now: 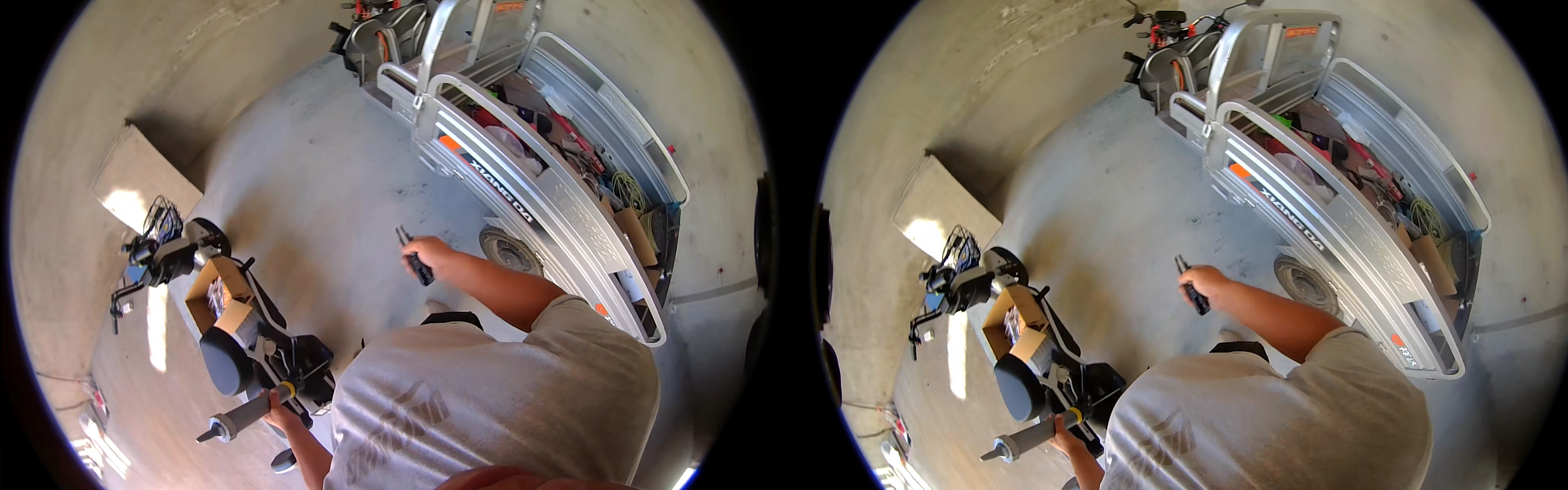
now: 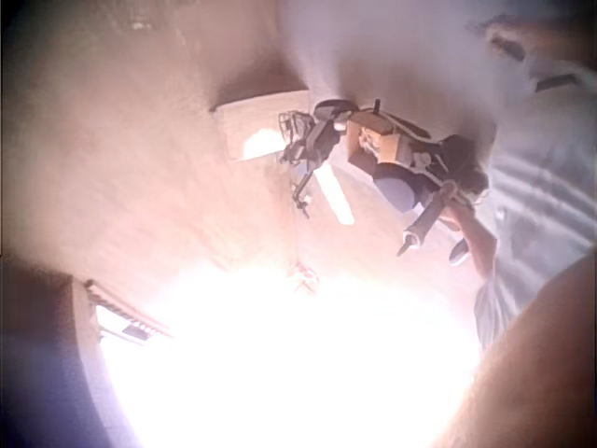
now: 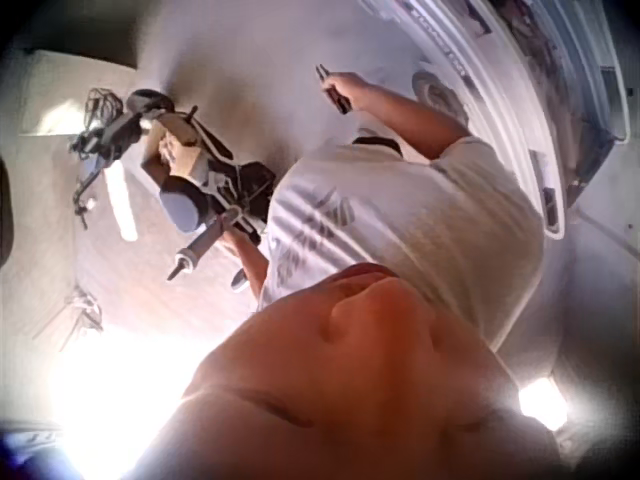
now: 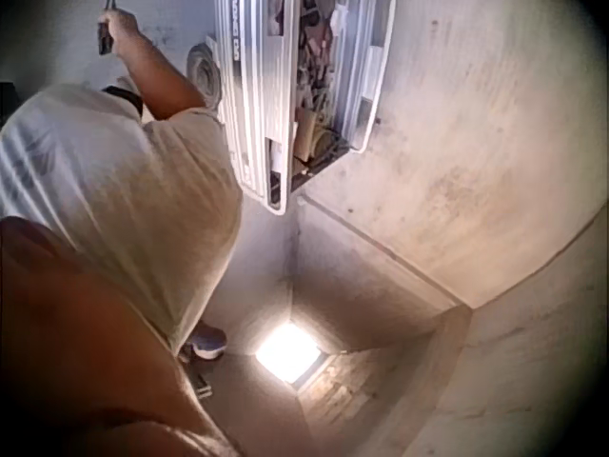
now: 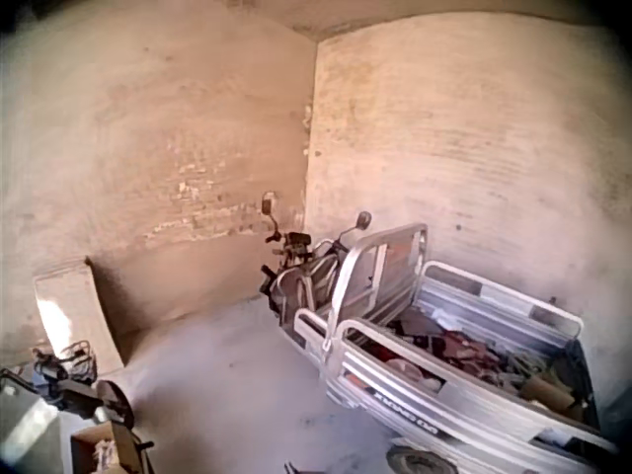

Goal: The person walks to a utility vehicle, retrieves a sealant gun and a new sealant tube, and assembles them. They then use a utility knife to cut the tip of the sealant tube nozzle.

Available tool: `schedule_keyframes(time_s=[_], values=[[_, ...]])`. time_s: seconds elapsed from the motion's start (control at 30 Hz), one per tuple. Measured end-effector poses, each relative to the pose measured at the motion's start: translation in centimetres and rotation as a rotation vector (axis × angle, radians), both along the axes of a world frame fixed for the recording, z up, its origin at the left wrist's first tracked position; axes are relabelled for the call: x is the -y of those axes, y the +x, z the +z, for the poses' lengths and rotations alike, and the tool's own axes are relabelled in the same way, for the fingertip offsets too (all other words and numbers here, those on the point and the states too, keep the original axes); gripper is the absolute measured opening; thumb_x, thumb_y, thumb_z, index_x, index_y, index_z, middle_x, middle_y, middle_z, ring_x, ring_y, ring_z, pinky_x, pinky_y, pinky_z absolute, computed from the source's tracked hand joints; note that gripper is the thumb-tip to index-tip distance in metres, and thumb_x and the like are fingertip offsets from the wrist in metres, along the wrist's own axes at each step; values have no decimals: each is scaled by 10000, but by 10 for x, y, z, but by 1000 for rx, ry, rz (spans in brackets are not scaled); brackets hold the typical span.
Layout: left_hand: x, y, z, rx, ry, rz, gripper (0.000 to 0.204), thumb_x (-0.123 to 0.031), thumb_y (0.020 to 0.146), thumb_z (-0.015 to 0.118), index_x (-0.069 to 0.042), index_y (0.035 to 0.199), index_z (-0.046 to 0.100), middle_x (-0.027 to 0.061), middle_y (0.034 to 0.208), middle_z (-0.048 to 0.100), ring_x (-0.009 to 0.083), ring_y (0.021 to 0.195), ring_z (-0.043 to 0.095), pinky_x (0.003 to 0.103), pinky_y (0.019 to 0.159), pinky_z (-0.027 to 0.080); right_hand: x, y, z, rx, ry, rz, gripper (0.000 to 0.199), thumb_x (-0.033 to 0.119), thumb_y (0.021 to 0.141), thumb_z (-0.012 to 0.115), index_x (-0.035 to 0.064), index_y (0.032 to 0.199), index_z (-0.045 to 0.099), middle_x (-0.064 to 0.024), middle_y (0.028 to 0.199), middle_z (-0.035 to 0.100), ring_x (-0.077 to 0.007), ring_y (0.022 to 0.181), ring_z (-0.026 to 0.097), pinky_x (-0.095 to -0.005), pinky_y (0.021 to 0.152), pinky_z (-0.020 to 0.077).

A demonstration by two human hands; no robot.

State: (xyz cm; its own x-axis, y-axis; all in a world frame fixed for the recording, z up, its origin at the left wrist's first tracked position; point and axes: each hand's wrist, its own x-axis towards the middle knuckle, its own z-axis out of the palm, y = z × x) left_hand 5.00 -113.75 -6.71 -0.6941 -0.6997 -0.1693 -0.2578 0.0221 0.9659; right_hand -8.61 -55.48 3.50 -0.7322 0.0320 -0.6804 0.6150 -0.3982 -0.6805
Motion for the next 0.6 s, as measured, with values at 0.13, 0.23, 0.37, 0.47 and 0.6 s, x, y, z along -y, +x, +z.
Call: schedule_keyframes(time_s=[0.13,0.23,0.37,0.47,0.6], values=[[-84,0,59,4,-118,-45,382,-101,817,736,43,1169,701,132,1152,685,287,1069,637,452,1038,490,-186,8,47,-347,476,-287,271,151,1009,651,53,1260,666,-78,889,719,-164,648,682,-329,542,555],[-153,-4,92,-22,-103,-88,352,-113,804,694,35,1124,699,126,1124,673,275,1036,625,439,1006,492,-357,27,75,-349,1011,-505,422,239,1019,648,132,1428,645,-108,943,743,-176,677,727,-351,632,584],[-201,-14,87,-48,-60,-227,408,-134,785,709,26,1157,658,125,1139,657,270,1044,613,432,996,489,-582,98,15,20,1727,-179,559,291,921,646,111,1450,630,-324,1204,713,-484,1128,689,-513,976,537],[-238,-6,91,-45,-17,-284,466,-94,776,726,31,1213,622,140,1158,659,279,1078,625,444,1051,487,-623,112,3,217,1618,-209,584,294,913,672,98,1462,626,-337,1305,675,-468,1210,675,-502,1037,532],[-266,18,88,-53,122,-277,514,-34,776,734,9,1274,614,136,1216,679,272,1151,645,431,1099,489,-679,97,6,-62,2051,-543,606,387,922,720,68,1431,639,-295,1289,693,-459,1239,658,-501,1039,520]])
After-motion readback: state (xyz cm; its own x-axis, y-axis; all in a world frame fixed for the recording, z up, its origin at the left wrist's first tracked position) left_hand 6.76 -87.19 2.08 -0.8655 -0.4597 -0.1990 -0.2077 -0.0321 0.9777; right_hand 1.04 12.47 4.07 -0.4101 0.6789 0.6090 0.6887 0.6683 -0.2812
